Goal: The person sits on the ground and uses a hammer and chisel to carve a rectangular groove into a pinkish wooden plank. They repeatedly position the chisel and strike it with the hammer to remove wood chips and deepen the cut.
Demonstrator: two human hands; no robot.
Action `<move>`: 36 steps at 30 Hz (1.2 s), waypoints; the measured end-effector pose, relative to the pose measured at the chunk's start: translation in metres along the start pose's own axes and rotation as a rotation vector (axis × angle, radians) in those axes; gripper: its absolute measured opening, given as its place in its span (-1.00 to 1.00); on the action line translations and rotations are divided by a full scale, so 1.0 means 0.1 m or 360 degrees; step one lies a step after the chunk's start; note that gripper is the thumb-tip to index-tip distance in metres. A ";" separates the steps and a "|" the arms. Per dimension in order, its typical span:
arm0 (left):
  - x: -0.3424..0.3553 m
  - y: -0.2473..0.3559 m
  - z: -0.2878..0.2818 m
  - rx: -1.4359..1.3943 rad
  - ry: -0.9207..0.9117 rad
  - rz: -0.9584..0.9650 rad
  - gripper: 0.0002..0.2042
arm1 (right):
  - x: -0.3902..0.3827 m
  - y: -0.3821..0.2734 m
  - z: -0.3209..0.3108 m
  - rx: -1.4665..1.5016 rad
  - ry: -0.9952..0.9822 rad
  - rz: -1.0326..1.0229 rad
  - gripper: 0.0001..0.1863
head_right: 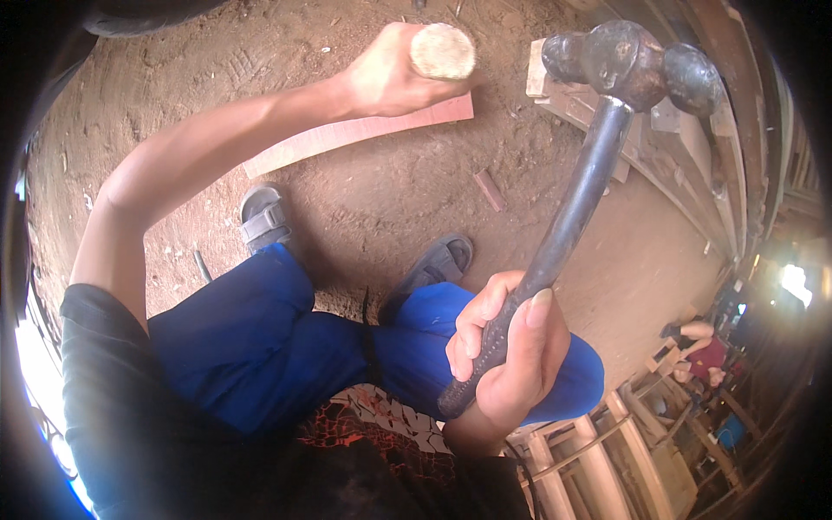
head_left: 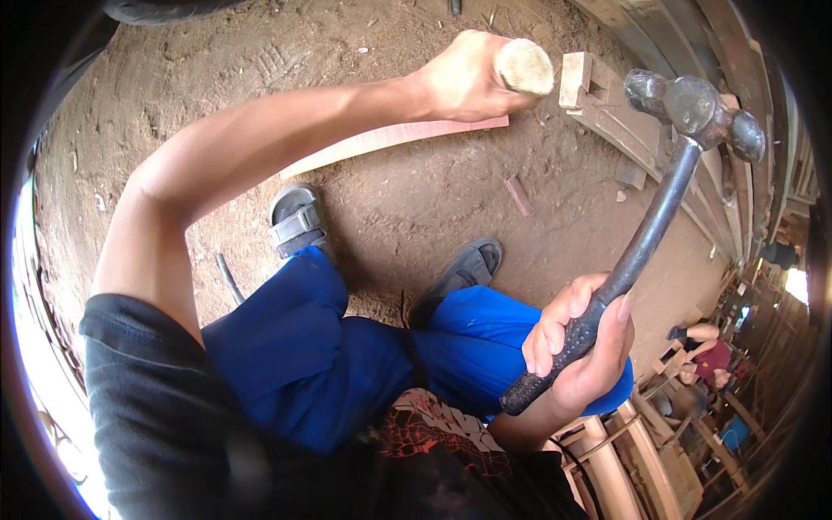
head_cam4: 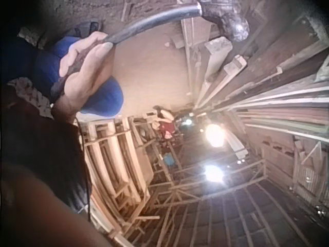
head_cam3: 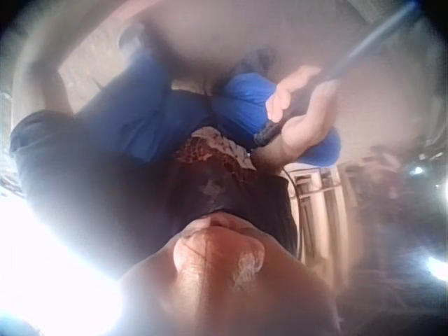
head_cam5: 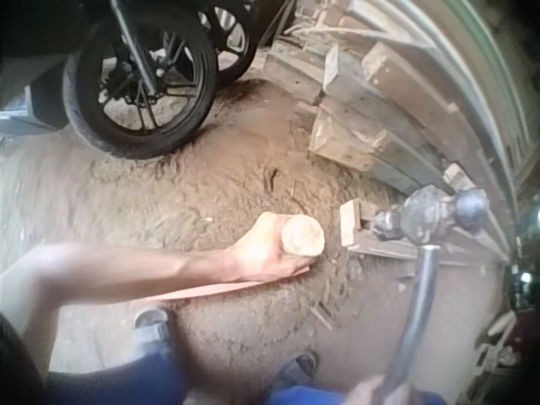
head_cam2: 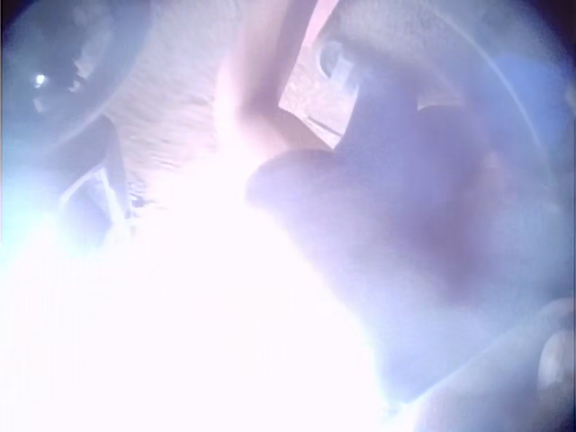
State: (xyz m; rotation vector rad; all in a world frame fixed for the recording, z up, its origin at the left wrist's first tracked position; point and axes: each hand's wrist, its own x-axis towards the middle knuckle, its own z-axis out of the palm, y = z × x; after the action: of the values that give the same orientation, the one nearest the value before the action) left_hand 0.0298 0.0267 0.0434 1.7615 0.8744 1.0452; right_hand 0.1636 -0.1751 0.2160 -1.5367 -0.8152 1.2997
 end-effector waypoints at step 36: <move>0.27 0.02 0.08 -0.0026 -0.0156 0.0023 -0.77 | 0.22 0.12 0.07 -0.0183 0.0090 0.0216 -0.54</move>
State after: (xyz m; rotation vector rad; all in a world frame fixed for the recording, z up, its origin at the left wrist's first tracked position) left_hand 0.0482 0.0463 0.0510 1.7922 0.7913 0.9642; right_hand 0.1603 -0.1579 0.1968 -1.7379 -0.7718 1.3198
